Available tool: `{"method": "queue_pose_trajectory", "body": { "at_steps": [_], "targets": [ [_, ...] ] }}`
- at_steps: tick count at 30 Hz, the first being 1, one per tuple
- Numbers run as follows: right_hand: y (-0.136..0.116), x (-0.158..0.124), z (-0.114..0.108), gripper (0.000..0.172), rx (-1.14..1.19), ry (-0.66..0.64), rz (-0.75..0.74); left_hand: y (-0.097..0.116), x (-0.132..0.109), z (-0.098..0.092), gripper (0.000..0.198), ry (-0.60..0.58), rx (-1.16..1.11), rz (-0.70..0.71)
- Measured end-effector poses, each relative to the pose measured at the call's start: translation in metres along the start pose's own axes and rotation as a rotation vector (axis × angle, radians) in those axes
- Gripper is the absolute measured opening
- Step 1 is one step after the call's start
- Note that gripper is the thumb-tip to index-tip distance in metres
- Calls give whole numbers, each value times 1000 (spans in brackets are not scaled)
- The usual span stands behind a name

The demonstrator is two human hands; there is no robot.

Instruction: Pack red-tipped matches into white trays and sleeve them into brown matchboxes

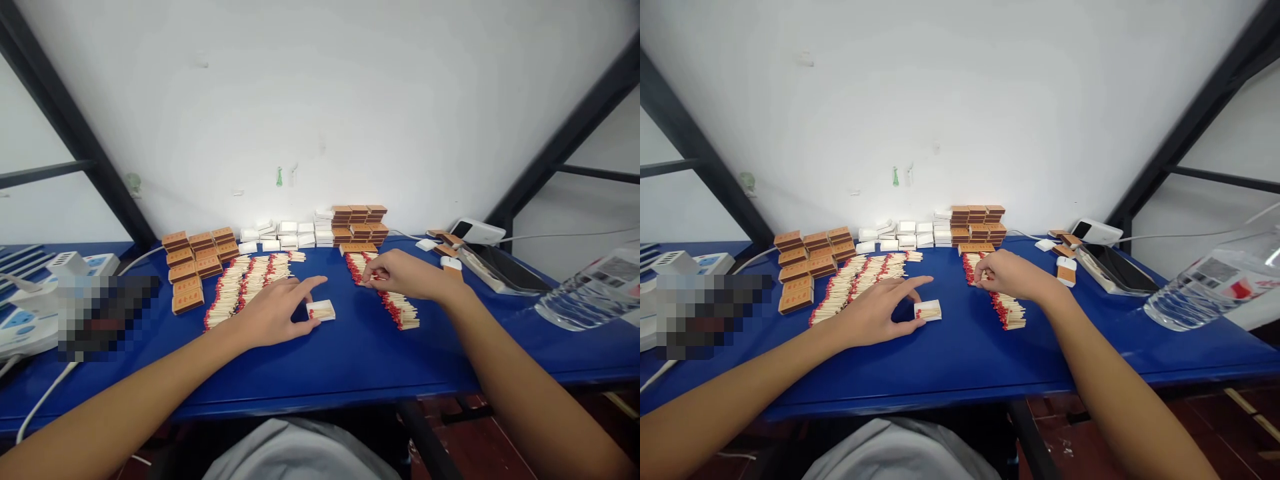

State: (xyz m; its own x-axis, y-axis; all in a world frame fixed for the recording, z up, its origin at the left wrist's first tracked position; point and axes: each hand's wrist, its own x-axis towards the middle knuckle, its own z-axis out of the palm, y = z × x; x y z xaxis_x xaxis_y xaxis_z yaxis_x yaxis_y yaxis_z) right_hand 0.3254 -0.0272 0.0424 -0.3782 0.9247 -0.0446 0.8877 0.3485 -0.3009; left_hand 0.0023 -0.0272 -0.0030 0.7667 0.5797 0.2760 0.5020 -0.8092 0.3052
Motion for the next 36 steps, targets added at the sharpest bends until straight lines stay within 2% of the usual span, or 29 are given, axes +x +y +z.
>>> {"method": "queue_pose_trajectory", "body": {
  "at_steps": [7, 12, 18, 22, 36],
  "targets": [
    [-4, 6, 5, 17, -32, -48, 50, -2, -1, 1, 73, 3, 2, 1],
    [1, 5, 6, 14, -48, 0, 59, 0, -1, 0, 72, -7, 6, -5],
    [2, 6, 6, 12, -41, -18, 63, 0, -2, -1, 70, -10, 6, -2],
    [1, 6, 6, 12, -65, 15, 62, 0, -2, 0, 71, -2, 13, -3],
    [-3, 5, 5, 14, 18, -81, 54, -2, -3, 1, 70, 4, 13, 11]
  ]
}}
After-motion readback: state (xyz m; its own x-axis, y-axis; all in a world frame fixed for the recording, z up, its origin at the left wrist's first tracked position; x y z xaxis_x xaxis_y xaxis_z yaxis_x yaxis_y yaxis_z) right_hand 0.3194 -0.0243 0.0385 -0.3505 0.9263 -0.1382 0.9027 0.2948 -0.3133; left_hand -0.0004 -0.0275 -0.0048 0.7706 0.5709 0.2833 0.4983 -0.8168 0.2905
